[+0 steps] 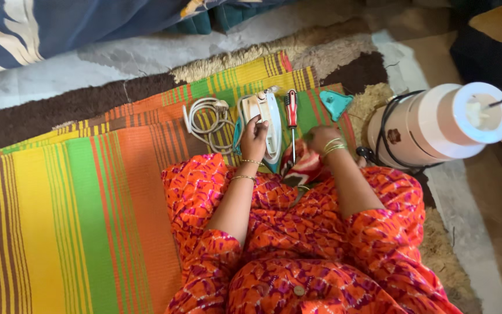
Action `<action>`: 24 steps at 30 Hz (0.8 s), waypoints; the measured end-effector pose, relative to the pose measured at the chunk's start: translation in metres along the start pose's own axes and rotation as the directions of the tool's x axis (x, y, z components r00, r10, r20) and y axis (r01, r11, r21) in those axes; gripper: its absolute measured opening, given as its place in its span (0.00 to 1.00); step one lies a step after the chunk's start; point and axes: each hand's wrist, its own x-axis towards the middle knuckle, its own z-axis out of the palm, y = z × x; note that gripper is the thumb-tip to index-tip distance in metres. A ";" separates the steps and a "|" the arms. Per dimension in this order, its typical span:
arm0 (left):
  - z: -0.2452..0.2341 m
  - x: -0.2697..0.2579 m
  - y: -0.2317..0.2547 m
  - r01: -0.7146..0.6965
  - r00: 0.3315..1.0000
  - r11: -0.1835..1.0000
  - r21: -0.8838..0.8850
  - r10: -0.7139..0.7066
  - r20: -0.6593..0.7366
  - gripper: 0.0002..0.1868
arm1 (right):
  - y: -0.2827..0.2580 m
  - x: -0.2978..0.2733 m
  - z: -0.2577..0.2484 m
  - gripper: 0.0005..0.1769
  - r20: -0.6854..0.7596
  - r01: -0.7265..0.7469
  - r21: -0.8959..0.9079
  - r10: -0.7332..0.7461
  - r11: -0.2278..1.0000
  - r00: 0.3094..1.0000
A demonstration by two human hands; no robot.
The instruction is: The person sits on a mat and uses a screwdriver to unscrew the casing of a white electric iron. They remove the casing and manipulate the internal components with their hands, appearing to clean or adjust the heating element area. The person then reassembles the iron casing and tightens the screws.
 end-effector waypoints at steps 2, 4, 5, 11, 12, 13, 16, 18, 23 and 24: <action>0.000 -0.005 -0.001 -0.051 0.999 0.998 0.027 0.052 -0.017 0.23 | -0.007 -0.006 0.015 0.19 0.016 0.021 -0.060 -0.020 0.998 1.000; -0.003 -0.019 -0.001 -0.061 0.998 0.995 0.073 0.061 -0.003 0.22 | -0.009 -0.011 0.031 0.21 0.027 -0.009 -0.106 0.012 0.994 1.000; -0.004 -0.027 0.002 -0.119 0.992 0.983 0.141 0.122 -0.012 0.25 | -0.009 -0.017 0.035 0.21 0.027 0.046 -0.084 -0.044 0.995 0.999; -0.015 -0.075 0.021 -0.425 0.896 0.870 0.250 0.444 -0.024 0.34 | -0.002 -0.046 0.048 0.18 -0.133 0.207 -0.043 -0.210 0.977 0.968; -0.017 -0.079 0.021 -0.460 0.882 0.861 0.218 0.471 0.001 0.33 | 0.001 -0.051 0.047 0.17 -0.187 0.182 -0.010 -0.181 0.983 0.965; -0.020 -0.088 0.019 -0.488 0.870 0.853 0.184 0.491 0.030 0.31 | 0.003 -0.059 0.050 0.17 -0.232 0.158 0.026 -0.147 0.987 0.962; -0.029 -0.100 0.015 -0.261 0.934 0.965 0.001 0.252 0.254 0.30 | 0.004 -0.076 0.035 0.16 -0.320 0.175 -0.076 -0.190 0.982 0.928; -0.040 -0.107 0.016 -0.281 0.890 0.960 -0.007 0.263 0.373 0.29 | -0.007 -0.094 0.022 0.17 -0.309 0.229 -0.009 -0.220 0.973 0.925; -0.068 -0.143 0.046 -0.514 0.782 0.823 0.242 0.333 0.528 0.33 | -0.071 -0.186 0.000 0.20 -0.032 0.329 -0.328 -0.358 0.886 0.933; -0.072 -0.148 0.052 -0.540 0.772 0.796 0.274 0.339 0.537 0.33 | -0.079 -0.198 0.001 0.21 -0.040 0.351 -0.329 -0.384 0.877 0.922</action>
